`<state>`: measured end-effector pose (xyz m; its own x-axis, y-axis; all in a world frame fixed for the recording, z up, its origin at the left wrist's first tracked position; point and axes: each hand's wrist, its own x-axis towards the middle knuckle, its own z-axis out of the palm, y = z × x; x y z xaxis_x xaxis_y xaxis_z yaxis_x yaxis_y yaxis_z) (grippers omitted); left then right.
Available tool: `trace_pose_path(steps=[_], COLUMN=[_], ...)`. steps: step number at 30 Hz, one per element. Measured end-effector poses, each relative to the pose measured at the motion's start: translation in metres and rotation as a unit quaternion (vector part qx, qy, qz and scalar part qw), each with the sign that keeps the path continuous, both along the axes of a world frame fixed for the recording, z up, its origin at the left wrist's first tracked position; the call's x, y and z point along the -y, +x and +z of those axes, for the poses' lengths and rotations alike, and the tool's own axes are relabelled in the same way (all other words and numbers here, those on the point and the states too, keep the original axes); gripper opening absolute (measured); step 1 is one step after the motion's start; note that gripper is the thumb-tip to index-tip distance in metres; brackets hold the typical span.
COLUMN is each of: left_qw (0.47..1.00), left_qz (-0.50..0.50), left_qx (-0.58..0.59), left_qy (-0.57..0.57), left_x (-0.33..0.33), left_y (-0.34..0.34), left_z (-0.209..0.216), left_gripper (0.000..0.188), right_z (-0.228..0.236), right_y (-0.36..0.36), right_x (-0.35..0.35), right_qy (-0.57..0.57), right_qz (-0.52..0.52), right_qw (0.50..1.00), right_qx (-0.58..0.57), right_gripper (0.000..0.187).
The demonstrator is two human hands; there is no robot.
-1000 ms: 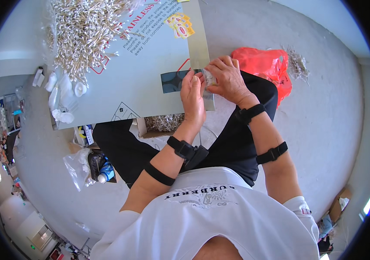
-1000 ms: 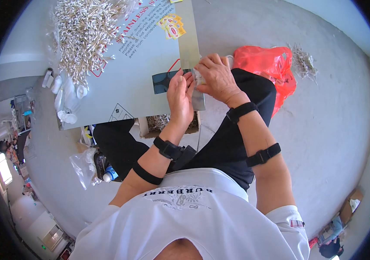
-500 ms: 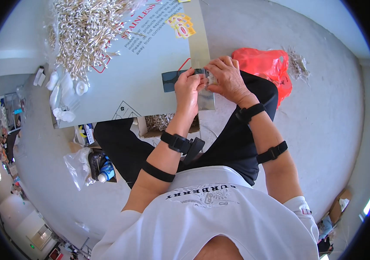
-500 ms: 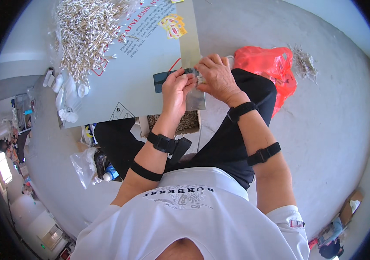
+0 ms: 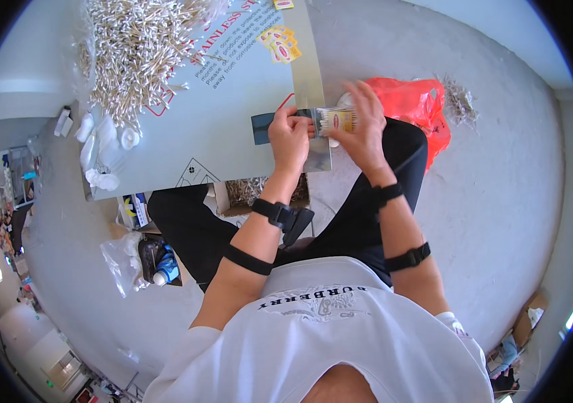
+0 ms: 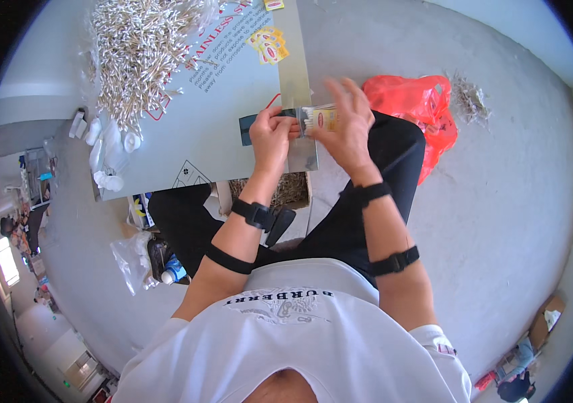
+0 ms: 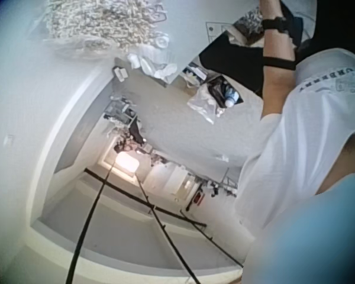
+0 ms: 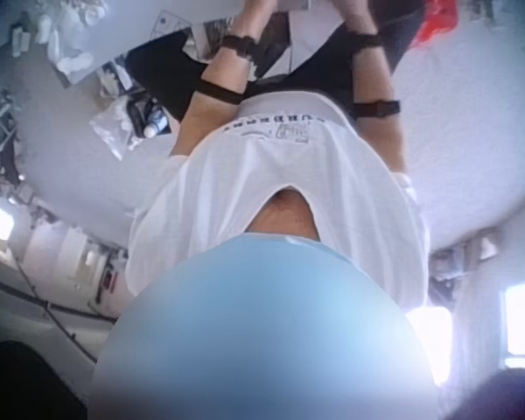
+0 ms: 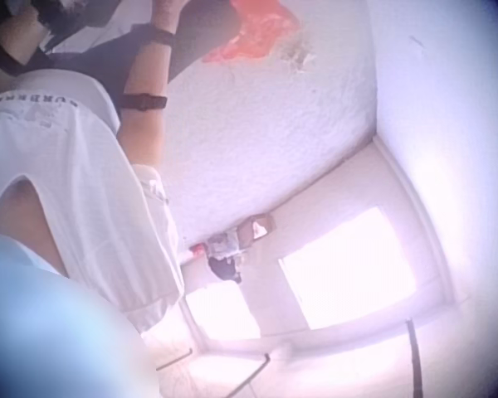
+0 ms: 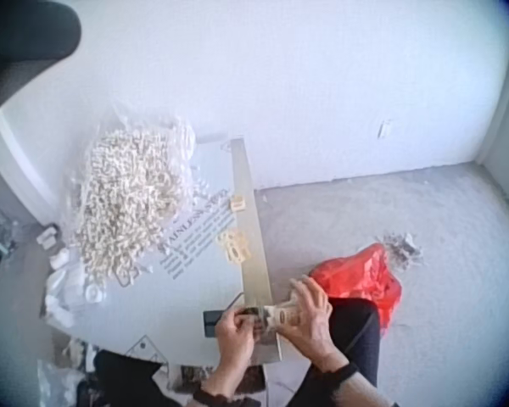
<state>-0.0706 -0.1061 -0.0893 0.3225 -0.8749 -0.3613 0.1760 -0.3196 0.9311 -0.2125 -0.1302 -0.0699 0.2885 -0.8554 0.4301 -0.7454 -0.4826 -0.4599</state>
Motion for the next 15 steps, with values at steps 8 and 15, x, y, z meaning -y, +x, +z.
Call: trace_pose_path(steps=[8, 15], left_qw=[0.996, 0.971], left_qz=[-0.022, -0.199], left_qx=[-0.082, -0.117], left_qy=[-0.037, -0.063], left_x=[-0.017, -0.004], left_y=[-0.008, -0.021], left_z=[-0.001, 0.007], left_gripper=[0.031, 0.033], right_z=[-0.054, -0.070], right_y=[0.009, -0.018], right_x=[-0.012, 0.020], right_qy=[0.432, 0.292], right_qz=[-0.235, -0.280], right_qw=[0.448, 0.430], right_qx=[0.747, 0.807], right_gripper=[0.028, 0.023])
